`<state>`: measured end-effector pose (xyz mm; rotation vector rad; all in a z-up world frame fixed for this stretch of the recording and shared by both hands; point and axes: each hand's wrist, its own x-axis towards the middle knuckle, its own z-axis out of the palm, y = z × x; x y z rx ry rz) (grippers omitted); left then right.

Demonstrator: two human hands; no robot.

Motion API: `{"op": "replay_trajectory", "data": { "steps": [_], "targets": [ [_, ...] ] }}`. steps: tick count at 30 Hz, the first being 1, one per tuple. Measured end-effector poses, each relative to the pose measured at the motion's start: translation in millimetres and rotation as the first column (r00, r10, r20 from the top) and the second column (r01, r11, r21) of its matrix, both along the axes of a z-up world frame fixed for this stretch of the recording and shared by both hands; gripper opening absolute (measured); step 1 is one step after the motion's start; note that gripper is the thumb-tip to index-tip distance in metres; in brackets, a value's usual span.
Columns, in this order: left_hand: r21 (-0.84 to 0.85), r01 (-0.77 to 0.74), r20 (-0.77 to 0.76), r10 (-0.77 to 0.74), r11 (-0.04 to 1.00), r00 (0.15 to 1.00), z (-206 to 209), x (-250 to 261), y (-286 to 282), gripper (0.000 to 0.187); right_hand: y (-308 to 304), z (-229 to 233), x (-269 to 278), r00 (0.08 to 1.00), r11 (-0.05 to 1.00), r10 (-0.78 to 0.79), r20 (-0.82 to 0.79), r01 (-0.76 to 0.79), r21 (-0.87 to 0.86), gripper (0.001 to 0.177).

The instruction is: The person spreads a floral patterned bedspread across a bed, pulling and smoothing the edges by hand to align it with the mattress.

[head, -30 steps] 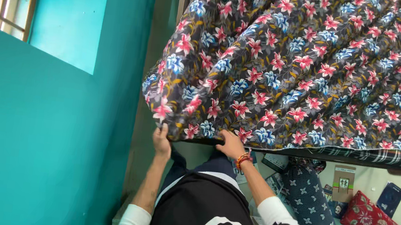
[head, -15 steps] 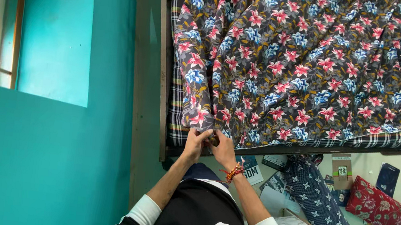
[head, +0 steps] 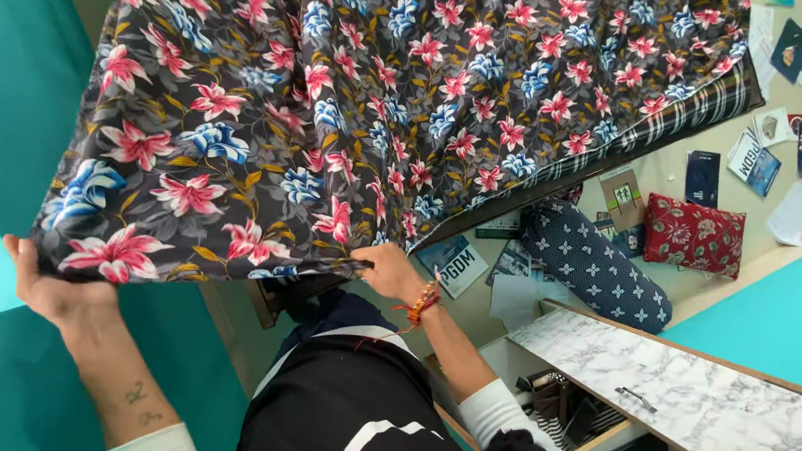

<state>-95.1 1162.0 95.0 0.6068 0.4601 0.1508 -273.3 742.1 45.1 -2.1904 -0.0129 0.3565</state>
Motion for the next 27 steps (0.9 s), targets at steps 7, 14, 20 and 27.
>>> {"op": "replay_trajectory", "data": {
  "steps": [7, 14, 20, 27],
  "targets": [
    [0.59, 0.09, -0.233, 0.063, 0.802, 0.971, -102.3, -116.9, 29.6, 0.013, 101.2, -130.7, -20.2, 0.753, 0.707, 0.469, -0.461, -0.633, -0.316, 0.024],
    [0.387, 0.583, -0.617, -0.269, 0.715, 0.74, -177.6, -207.5, -53.7, 0.016, 157.1, -81.7, 9.3, 0.945, 0.959, 0.281, -0.168, -0.268, 0.091, 0.039],
    [0.527, 0.551, -0.504, -0.284, 0.647, 0.816, -168.5, -189.3, -90.1, 0.021, 160.2, -73.7, 13.1, 0.988, 0.982, -0.048, -0.149, 0.074, 0.173, 0.036],
    [0.12, 0.617, -0.311, -0.561, 0.778, 0.767, -141.0, -153.7, -111.4, 0.022, 136.5, -109.9, -17.0, 0.888, 0.718, -0.075, -0.454, 0.364, 0.593, 0.039]
  ]
}}
